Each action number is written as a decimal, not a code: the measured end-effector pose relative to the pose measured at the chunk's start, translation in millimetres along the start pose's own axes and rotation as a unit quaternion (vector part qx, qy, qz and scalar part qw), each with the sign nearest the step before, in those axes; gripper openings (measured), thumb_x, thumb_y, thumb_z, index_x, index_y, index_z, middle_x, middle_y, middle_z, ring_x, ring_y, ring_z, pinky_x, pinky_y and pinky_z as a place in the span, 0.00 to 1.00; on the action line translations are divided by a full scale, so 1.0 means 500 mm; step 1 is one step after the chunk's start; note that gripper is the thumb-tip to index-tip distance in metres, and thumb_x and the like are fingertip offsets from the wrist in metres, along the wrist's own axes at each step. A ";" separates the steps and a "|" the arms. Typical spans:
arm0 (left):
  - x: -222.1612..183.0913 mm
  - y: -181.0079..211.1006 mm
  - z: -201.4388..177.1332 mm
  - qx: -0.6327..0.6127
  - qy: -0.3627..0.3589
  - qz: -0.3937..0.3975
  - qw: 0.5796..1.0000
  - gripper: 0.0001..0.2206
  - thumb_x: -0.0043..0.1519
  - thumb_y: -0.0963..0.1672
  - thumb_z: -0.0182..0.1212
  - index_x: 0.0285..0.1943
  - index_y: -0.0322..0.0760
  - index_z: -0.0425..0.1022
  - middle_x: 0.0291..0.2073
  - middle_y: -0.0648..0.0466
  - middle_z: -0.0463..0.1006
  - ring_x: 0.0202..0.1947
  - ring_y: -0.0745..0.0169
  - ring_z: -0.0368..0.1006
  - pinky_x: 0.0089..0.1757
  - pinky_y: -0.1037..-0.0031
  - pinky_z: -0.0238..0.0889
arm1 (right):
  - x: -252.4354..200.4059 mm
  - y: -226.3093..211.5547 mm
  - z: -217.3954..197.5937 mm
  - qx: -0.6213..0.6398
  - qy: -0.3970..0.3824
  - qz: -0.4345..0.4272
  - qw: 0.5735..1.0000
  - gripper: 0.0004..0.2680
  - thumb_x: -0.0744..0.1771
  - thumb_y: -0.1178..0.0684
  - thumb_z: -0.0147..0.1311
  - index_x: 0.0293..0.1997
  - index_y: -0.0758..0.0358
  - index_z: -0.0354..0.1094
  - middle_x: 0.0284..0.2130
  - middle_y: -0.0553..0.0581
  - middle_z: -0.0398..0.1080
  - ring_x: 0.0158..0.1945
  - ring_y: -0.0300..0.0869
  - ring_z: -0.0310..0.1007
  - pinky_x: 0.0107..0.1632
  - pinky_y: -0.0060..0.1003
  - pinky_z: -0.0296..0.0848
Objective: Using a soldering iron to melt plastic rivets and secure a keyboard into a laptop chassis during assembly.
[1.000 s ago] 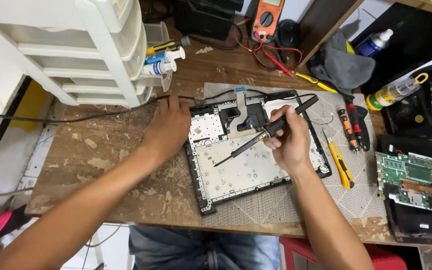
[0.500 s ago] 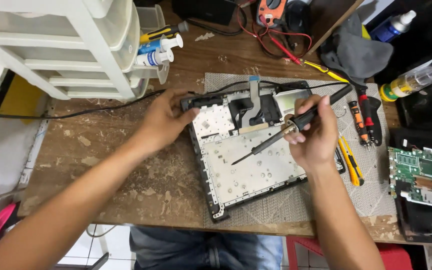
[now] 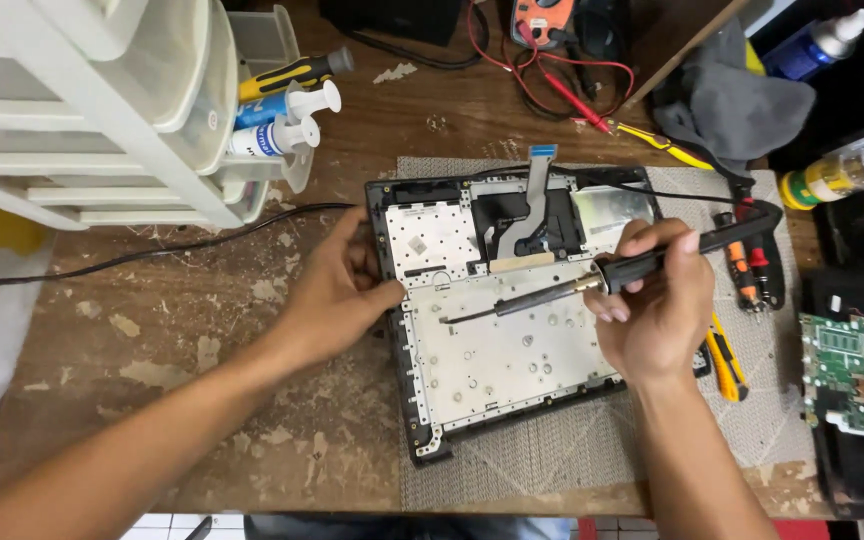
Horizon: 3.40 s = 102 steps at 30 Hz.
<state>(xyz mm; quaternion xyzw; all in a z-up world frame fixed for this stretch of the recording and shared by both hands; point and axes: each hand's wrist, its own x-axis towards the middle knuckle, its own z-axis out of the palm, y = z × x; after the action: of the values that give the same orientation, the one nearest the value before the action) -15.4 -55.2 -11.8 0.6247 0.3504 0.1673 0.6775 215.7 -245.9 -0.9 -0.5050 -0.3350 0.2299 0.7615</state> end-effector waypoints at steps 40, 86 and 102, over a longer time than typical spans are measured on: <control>0.003 -0.055 0.012 -0.089 -0.030 -0.055 0.994 0.44 0.54 0.32 0.63 0.82 0.34 0.44 0.32 0.53 0.74 0.30 0.62 0.72 0.33 0.78 0.72 | -0.036 0.056 0.025 -0.087 -0.006 -0.008 0.996 0.12 0.73 0.45 0.48 0.39 0.65 0.66 0.26 0.54 0.60 0.15 0.33 0.55 0.19 0.25 0.62; 0.000 -0.044 0.016 -0.075 -0.020 -0.076 0.994 0.44 0.54 0.33 0.61 0.82 0.37 0.46 0.35 0.53 0.74 0.33 0.63 0.71 0.33 0.77 0.69 | -0.038 0.069 0.020 -0.093 0.004 -0.004 0.996 0.11 0.73 0.49 0.48 0.39 0.67 0.66 0.28 0.56 0.64 0.21 0.34 0.60 0.21 0.27 0.63; -0.003 -0.039 0.020 -0.038 -0.026 -0.049 0.998 0.41 0.57 0.34 0.60 0.82 0.38 0.48 0.34 0.54 0.74 0.30 0.67 0.68 0.29 0.81 0.66 | -0.029 0.049 0.026 -0.150 -0.024 0.007 0.988 0.09 0.73 0.50 0.47 0.38 0.64 0.66 0.34 0.56 0.68 0.19 0.35 0.67 0.18 0.22 0.60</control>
<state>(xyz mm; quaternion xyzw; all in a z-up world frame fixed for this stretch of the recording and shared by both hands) -13.6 -66.9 -30.4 0.5848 0.3560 0.1312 0.7170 196.3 -238.4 -24.0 -0.6100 -0.3803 0.1944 0.6674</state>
